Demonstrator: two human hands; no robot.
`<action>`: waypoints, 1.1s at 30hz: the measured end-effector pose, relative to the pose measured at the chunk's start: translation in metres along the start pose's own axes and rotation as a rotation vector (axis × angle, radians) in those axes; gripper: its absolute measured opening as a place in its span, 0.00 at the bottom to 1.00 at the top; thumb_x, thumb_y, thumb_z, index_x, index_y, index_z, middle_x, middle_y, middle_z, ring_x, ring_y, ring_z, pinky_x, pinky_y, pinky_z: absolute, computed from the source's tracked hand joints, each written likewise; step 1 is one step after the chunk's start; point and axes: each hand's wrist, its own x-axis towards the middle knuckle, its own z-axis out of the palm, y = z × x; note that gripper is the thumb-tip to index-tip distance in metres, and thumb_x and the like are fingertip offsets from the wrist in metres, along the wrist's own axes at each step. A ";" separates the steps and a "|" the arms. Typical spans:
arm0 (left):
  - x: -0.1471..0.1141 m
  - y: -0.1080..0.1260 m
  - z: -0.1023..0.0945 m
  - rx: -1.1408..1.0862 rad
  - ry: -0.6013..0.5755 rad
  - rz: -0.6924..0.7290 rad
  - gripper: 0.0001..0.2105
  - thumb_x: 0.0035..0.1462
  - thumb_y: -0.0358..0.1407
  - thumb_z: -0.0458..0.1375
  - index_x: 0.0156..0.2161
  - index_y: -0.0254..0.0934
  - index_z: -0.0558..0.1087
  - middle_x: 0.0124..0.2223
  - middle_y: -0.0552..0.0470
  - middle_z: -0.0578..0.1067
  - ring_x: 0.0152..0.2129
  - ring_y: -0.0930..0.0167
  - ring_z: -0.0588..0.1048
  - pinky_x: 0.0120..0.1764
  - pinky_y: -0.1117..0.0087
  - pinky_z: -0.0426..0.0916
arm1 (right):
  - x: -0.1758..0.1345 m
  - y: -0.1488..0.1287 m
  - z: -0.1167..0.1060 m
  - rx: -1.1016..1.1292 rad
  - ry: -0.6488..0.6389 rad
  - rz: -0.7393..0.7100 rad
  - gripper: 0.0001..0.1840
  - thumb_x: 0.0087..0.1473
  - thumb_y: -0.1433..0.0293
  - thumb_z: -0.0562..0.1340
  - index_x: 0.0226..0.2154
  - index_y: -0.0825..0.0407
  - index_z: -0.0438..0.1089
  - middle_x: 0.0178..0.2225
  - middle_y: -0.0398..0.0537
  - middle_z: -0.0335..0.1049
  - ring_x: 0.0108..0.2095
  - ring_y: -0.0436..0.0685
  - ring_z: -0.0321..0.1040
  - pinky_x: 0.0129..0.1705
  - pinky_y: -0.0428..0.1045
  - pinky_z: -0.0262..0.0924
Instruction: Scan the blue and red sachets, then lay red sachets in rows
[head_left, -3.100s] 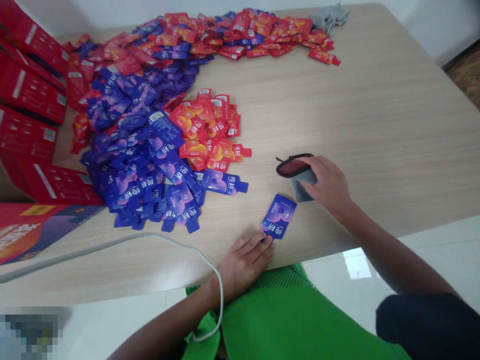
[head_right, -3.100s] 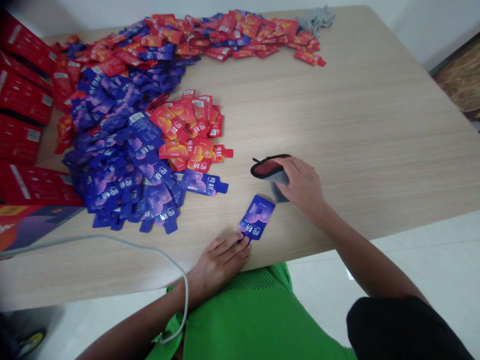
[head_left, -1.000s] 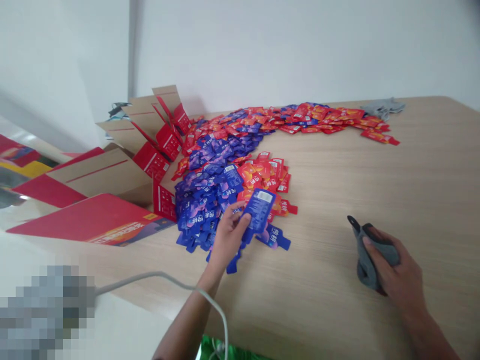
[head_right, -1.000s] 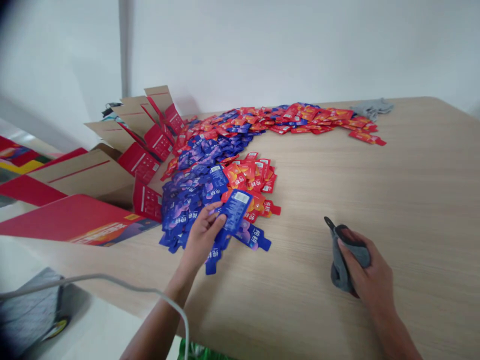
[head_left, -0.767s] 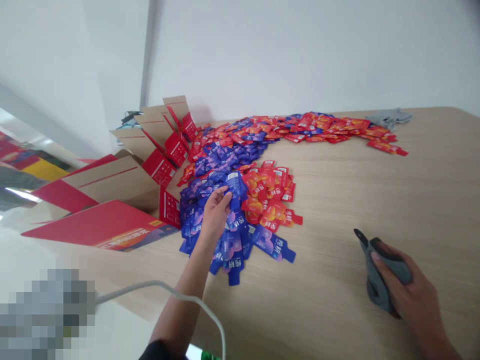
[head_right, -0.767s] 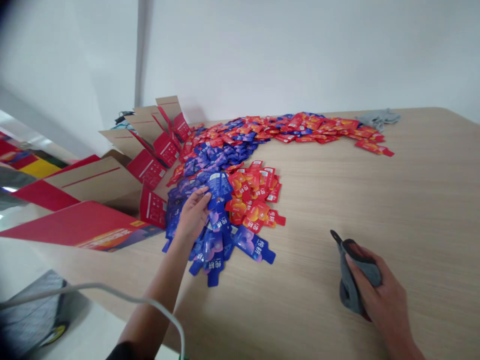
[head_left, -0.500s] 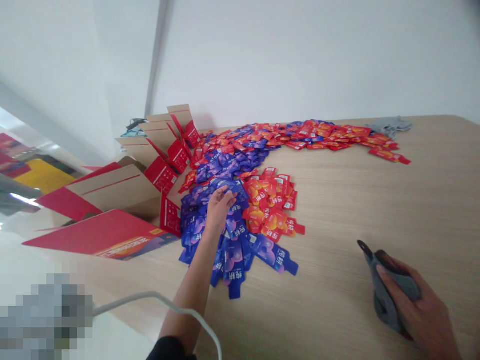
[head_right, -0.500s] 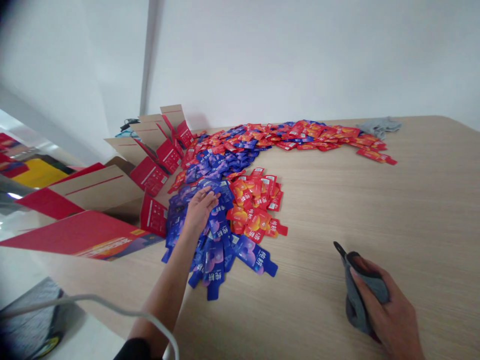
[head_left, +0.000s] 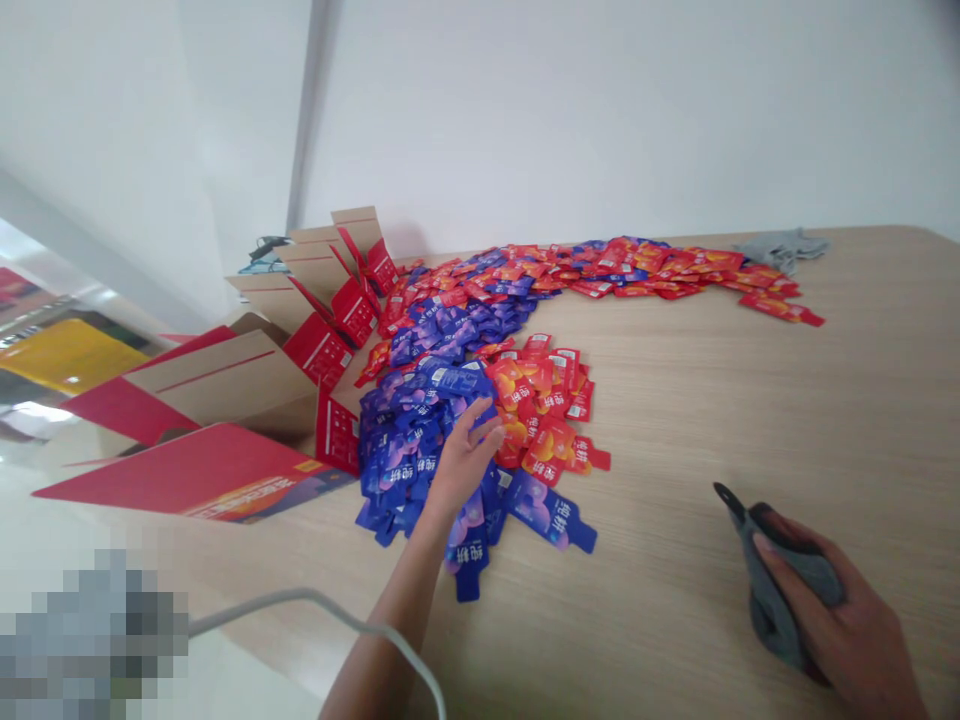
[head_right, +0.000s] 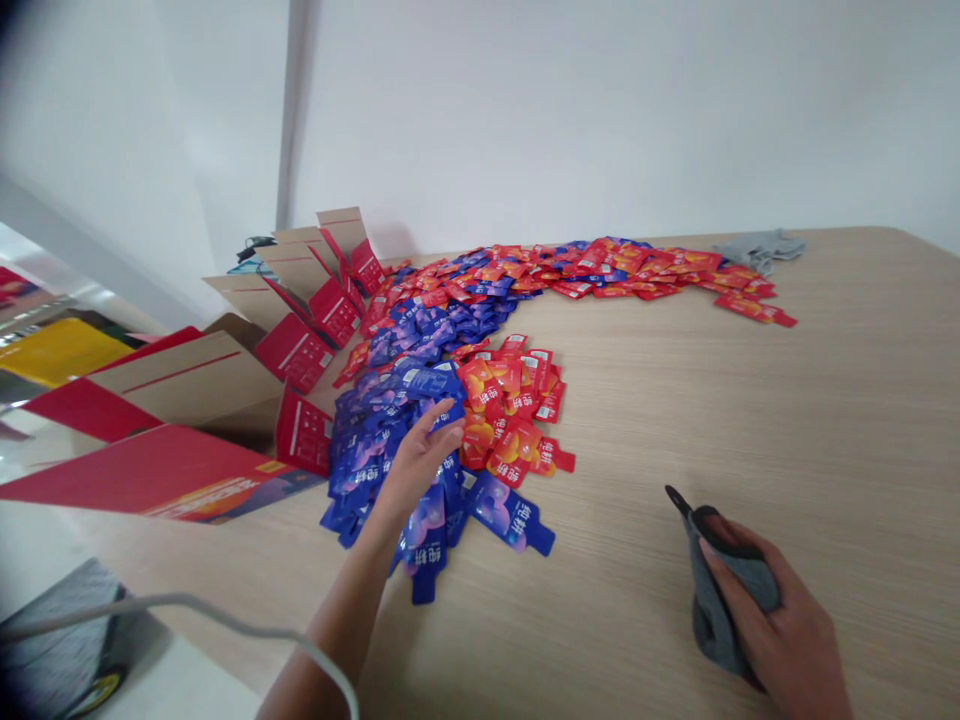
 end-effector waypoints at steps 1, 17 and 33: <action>-0.005 0.000 0.002 0.032 -0.010 0.021 0.33 0.58 0.46 0.71 0.65 0.41 0.69 0.62 0.39 0.76 0.59 0.58 0.76 0.56 0.58 0.75 | 0.000 0.001 0.000 0.001 -0.002 -0.005 0.29 0.47 0.37 0.65 0.48 0.30 0.76 0.48 0.50 0.82 0.49 0.80 0.78 0.50 0.75 0.73; -0.036 0.055 0.112 0.666 -0.687 0.477 0.14 0.71 0.45 0.58 0.43 0.38 0.81 0.43 0.49 0.84 0.40 0.70 0.82 0.44 0.72 0.74 | 0.007 0.004 0.019 0.143 0.040 -0.055 0.35 0.56 0.42 0.63 0.57 0.46 0.73 0.55 0.55 0.79 0.53 0.74 0.75 0.60 0.70 0.67; 0.270 0.049 0.126 1.734 -0.159 0.407 0.17 0.69 0.41 0.61 0.58 0.34 0.73 0.60 0.42 0.74 0.55 0.60 0.76 0.55 0.52 0.74 | 0.052 0.001 0.039 0.268 -0.055 -0.154 0.35 0.56 0.40 0.63 0.53 0.48 0.76 0.53 0.56 0.81 0.55 0.73 0.77 0.58 0.63 0.73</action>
